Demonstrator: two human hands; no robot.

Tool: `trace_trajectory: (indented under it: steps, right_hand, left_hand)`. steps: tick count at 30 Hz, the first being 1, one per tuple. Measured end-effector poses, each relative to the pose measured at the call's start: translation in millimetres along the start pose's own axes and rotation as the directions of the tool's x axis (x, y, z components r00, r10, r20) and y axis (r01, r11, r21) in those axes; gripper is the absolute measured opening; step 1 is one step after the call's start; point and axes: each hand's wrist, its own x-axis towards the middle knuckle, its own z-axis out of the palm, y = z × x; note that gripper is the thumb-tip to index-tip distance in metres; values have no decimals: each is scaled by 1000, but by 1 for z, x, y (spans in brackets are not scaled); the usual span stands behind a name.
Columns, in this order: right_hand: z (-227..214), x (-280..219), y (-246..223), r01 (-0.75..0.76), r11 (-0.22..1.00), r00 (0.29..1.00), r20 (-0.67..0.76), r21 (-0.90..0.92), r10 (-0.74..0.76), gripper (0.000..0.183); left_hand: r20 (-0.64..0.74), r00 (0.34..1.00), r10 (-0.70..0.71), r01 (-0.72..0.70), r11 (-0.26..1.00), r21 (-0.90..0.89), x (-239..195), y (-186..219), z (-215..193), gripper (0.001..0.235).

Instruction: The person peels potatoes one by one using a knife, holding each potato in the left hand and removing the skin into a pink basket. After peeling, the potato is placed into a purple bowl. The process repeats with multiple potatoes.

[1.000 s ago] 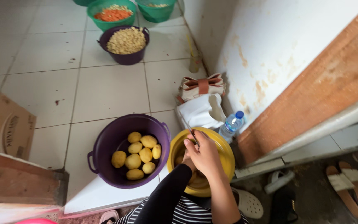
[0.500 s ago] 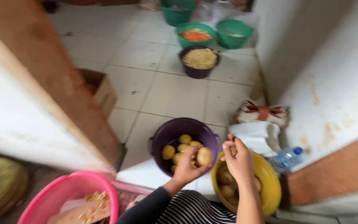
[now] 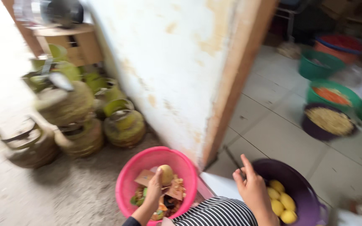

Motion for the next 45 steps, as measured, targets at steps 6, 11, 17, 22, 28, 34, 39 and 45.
trace_trajectory:
  steps: [6,11,17,22,28,34,39,45]
  right_hand:
    - [52,2,-59,299,950,937,162,84,-310,45]
    - [72,2,-95,272,952,918,258,137,-299,25]
    - [99,6,-143,361,907,848,328,216,-416,27]
    - [137,17,-160,331,898,807,406,291,-429,39]
    - [188,25,-134,59,980,882,450,189,-141,17]
    - [218,10,-86,235,951,851,430,202,-302,22]
    - [207,4,-76,123,975,874,445,183,-194,25]
    - [187,2,-79,101,976,934,320,195,-160,35]
  left_hand:
    - [25,999,43,-42,999,-30,-7,28,-13,62]
    - [13,1000,17,-16,997,-77,-8,51,-26,70]
    - [7,999,41,-39,980,-196,-19,83,-49,67]
    - [-23,998,59,-63,973,-222,-20,97,-77,64]
    - [-98,994,-46,20,966,-257,-9,84,-106,65]
    - [-116,983,-145,109,958,-266,15,56,-103,59]
    - [11,999,-44,45,937,-346,17,43,-80,49]
    - [82,997,13,4,978,-210,0,56,-64,49]
